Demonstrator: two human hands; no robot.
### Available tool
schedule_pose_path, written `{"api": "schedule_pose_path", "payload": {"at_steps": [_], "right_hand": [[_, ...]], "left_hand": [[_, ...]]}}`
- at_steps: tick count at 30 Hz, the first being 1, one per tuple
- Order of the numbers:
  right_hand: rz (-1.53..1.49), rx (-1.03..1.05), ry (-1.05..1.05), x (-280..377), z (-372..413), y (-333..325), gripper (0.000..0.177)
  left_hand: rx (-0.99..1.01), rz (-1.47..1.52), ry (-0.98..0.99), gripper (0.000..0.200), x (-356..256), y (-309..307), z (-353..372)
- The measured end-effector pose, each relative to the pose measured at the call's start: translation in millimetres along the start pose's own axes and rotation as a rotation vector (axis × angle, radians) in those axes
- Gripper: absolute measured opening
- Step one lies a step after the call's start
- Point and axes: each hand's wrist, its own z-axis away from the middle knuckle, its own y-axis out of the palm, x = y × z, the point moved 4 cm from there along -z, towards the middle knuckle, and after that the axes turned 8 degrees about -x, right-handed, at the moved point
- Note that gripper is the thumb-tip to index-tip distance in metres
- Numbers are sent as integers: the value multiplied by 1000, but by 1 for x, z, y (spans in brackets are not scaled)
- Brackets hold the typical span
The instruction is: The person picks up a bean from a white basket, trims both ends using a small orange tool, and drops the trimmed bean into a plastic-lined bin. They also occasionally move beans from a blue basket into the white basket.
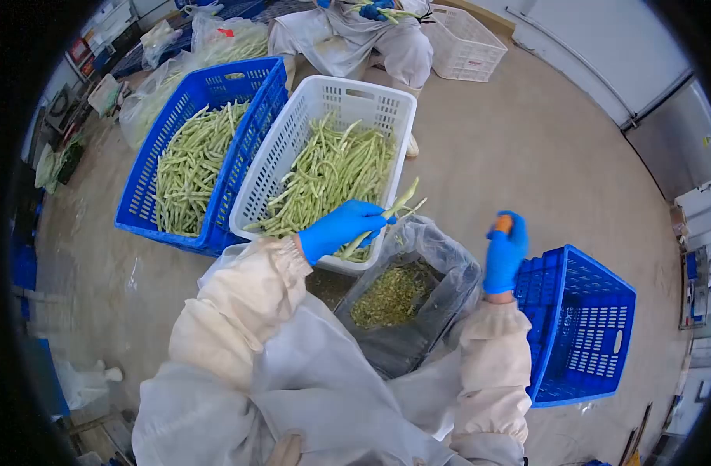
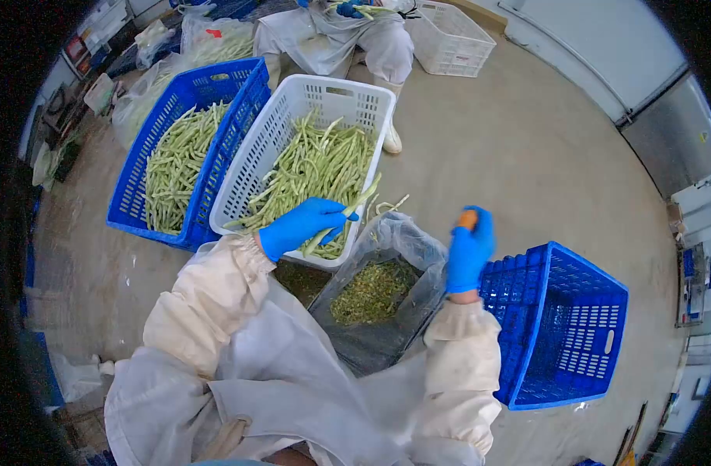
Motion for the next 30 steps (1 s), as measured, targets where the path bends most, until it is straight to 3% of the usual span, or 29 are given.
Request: {"api": "schedule_pose_path", "payload": {"at_steps": [2,4,5,7,10,13,15,18,27,30], "right_hand": [[57,-79,107,-1,-7,-17,16],[726,360,-87,-2,7,-2,23],[728,360,-83,-2,15,4,23],[274,346,-575,41,47,22,32],[131,543,-683,55,58,35,38],[241,686,-681,39,59,37,36],[154,669,-617,34,62,37,33],[44,670,-509,32,62,35,27],[82,688,-471,33,65,42,17],[124,727,-463,35,61,46,16]], "left_hand": [[53,-11,-31,32,2,-4,5],[113,6,-21,31,11,-2,4],[167,25,-18,31,17,2,5],[155,-120,-49,30,11,10,12],[187,-299,25,29,9,15,11],[222,-264,53,29,13,14,8],[173,-458,284,28,7,12,8],[124,-515,389,25,10,7,5],[-27,-520,227,22,17,1,3],[-50,-513,332,21,21,1,0]]}}
